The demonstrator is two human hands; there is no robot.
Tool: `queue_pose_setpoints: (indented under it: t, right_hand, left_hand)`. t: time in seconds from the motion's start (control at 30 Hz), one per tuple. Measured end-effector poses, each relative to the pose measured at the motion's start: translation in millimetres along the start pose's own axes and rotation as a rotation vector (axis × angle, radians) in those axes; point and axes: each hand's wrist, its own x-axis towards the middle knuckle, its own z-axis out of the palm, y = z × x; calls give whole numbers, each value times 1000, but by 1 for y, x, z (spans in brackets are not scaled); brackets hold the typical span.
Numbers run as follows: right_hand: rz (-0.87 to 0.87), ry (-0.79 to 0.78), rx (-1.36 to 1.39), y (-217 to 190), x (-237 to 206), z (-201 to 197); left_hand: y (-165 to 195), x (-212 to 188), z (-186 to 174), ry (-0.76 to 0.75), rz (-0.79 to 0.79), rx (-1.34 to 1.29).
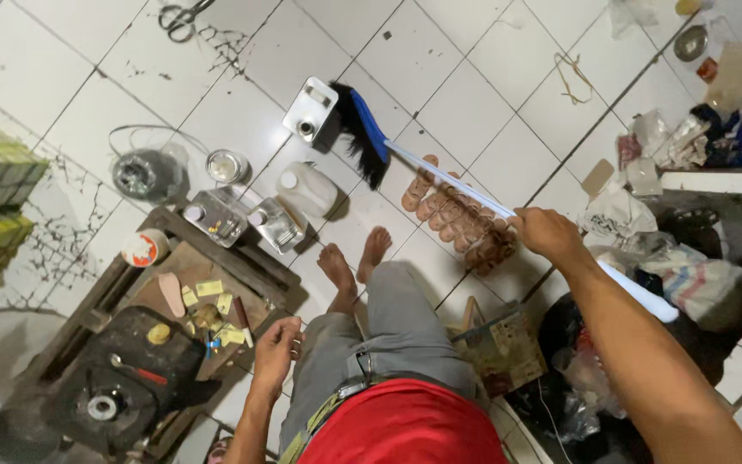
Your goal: The person sits on the floor and applies glue to pink sandals using a small brush. They pour glue from a metal tin into a small container, then repeatedly dip the brush and apply the adhesive to the straps and sole of each sandal before placing them in a row.
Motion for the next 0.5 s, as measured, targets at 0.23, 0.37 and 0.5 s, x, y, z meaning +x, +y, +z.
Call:
queue_pose_setpoints:
  t: [0.23,0.37,0.5]
  right_hand:
    - [162,112,-51,62,78,-58]
    - [-55,103,-108,100,91,-86]
    - [-145,33,-45,72,108,-123]
  left_hand:
    - [65,39,30,46,30,67]
    - [113,60,67,46,-26,12]
    - [198,112,150,-60,18,187]
